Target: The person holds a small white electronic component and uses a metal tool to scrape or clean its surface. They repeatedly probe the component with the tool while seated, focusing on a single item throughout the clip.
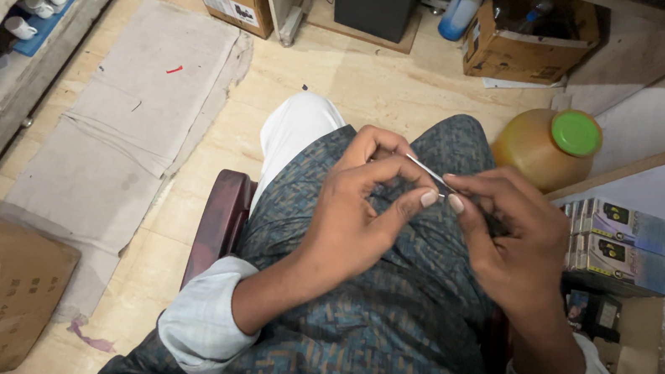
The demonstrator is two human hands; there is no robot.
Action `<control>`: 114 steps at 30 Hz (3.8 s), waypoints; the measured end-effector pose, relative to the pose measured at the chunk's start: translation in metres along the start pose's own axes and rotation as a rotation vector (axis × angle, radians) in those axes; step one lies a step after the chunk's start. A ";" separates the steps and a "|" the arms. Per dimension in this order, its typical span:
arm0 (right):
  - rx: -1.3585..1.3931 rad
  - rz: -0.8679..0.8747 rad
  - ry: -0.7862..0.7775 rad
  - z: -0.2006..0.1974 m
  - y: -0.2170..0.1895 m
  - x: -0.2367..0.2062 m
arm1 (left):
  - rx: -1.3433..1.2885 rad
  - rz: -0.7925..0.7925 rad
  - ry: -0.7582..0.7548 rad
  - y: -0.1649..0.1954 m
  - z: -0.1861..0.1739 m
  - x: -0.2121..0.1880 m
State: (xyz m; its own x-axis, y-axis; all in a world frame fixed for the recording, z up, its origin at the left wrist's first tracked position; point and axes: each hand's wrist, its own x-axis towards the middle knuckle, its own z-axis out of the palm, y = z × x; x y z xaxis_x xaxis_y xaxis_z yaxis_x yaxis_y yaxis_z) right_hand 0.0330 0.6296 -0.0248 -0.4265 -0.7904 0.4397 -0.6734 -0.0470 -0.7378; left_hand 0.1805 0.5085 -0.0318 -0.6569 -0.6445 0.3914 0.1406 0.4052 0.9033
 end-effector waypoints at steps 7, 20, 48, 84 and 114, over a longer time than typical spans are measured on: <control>-0.066 -0.011 0.029 0.002 0.001 0.000 | -0.027 0.008 -0.036 -0.005 0.000 0.002; -0.257 -0.245 0.129 0.006 0.007 -0.003 | -0.008 -0.030 -0.094 -0.007 -0.001 0.001; 0.213 0.075 -0.020 -0.004 0.023 -0.017 | 0.023 0.015 -0.128 -0.008 -0.003 -0.006; -0.249 -0.121 -0.063 -0.006 0.004 -0.025 | 0.089 -0.091 -0.091 0.010 -0.010 -0.011; -0.380 -0.623 -0.070 -0.030 0.024 -0.010 | 0.188 -0.057 -0.278 -0.001 -0.015 0.005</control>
State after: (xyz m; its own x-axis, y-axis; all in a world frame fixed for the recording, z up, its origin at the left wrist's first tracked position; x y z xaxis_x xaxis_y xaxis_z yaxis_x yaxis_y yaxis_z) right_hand 0.0036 0.6549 -0.0316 0.1347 -0.7241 0.6764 -0.9468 -0.2953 -0.1276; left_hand 0.1882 0.4949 -0.0283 -0.8404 -0.4782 0.2549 -0.0241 0.5030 0.8639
